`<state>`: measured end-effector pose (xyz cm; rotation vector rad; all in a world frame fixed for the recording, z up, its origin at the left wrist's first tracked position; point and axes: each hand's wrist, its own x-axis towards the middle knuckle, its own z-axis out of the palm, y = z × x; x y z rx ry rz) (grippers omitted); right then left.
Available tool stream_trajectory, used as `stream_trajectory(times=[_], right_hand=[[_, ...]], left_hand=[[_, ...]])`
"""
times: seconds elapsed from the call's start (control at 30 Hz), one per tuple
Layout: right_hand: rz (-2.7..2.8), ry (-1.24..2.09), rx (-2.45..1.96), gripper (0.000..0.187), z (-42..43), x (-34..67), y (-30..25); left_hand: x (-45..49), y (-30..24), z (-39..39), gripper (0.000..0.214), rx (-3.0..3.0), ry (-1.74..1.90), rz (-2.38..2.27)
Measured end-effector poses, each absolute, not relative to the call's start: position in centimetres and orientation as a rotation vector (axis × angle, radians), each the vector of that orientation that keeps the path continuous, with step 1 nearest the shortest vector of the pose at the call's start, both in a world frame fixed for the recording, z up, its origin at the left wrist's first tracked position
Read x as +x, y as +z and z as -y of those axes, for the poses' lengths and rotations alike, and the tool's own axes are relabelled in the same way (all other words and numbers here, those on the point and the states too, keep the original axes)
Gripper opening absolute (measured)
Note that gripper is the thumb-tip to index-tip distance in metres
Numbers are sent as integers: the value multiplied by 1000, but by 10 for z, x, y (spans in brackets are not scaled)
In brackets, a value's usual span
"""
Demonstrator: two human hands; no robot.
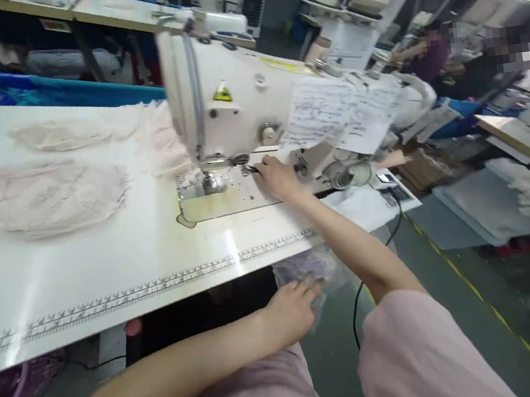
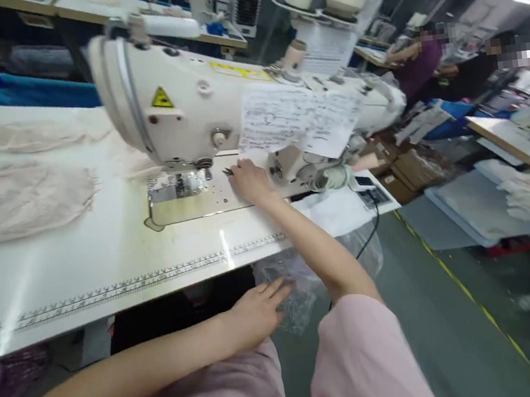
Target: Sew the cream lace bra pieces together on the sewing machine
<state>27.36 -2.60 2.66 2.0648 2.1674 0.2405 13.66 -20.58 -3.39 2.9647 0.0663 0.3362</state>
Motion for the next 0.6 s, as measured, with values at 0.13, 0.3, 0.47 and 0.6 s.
stream_trajectory(times=[0.13,0.3,0.47,0.6], right_hand=[[-2212,324,2083,38,33,275,27],[-2444,384,1956,34,55,277,24],[-2581,421,1846,36,51,287,14],[-2503,612,1833,36,36,291,12]], left_hand=[[160,-44,217,21,3006,295,3],[73,-1,181,35,3041,443,-277],[-44,37,118,33,2978,772,-1170],[-98,42,61,27,2572,457,-1942]])
